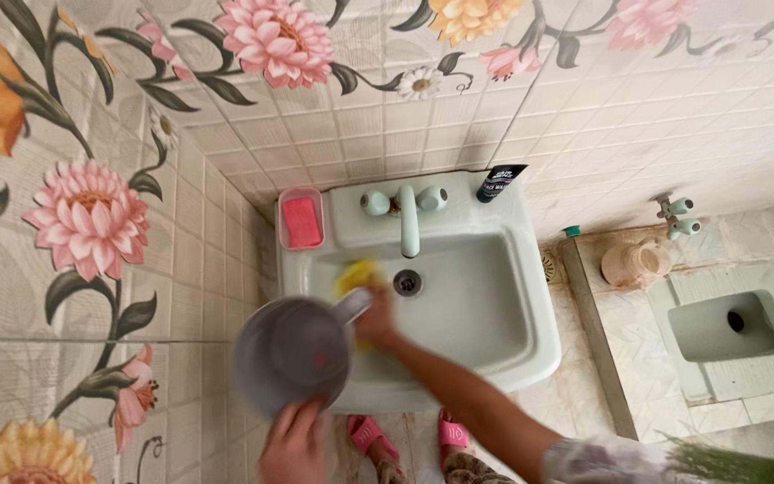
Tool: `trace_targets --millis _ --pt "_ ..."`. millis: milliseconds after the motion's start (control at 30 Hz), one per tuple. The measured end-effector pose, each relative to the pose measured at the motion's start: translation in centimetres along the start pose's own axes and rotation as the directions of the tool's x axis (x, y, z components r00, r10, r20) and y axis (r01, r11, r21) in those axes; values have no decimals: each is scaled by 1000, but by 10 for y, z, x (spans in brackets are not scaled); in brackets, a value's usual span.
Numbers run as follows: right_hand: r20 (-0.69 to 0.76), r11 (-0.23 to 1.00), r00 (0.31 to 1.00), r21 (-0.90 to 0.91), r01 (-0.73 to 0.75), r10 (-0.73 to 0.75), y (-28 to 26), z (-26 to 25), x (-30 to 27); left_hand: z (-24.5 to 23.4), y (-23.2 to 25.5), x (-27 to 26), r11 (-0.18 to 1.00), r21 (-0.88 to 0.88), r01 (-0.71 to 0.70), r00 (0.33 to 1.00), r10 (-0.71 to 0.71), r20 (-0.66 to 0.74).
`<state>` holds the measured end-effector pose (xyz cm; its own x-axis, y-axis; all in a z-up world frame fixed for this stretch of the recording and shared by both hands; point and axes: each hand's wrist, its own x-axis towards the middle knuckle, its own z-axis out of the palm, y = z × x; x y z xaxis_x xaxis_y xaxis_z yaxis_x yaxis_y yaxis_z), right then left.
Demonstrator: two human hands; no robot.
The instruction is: The person cleans the bathroom sink and surrounding wall tiles using a cloth and water from a pitcher.
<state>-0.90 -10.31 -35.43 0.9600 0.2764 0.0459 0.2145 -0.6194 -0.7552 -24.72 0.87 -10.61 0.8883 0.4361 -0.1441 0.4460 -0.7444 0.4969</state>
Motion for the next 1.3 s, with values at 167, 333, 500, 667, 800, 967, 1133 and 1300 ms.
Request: trace_targets --millis 167,333,500,667,800,967,1133,1300 --pt "191 841 867 -218 495 -460 -15 14 -17 28 -107 19 768 193 -611 746 640 -184" --pt "319 727 946 -637 256 -53 84 -125 18 0 -21 1 990 -8 -141 975 137 -174" --pt "94 402 981 -915 18 171 97 -203 -26 -46 31 -9 1000 -16 26 990 -28 -137" --pt "-43 692 965 -690 -215 257 51 -111 15 -34 -21 -20 990 -81 -112 975 94 -204" --pt "93 923 988 -376 -84 127 -17 -2 45 26 -109 -10 957 -126 -261 964 252 -86" --pt "340 962 905 -12 274 -254 -77 29 8 91 -184 1 616 289 -733 534 784 -318" --pt "467 880 751 160 447 -466 -104 -51 -86 46 -128 11 800 -71 -595 792 570 -217" --pt "523 887 772 -63 457 -361 -112 -156 -150 -2 23 22 987 -137 -88 996 84 -32"
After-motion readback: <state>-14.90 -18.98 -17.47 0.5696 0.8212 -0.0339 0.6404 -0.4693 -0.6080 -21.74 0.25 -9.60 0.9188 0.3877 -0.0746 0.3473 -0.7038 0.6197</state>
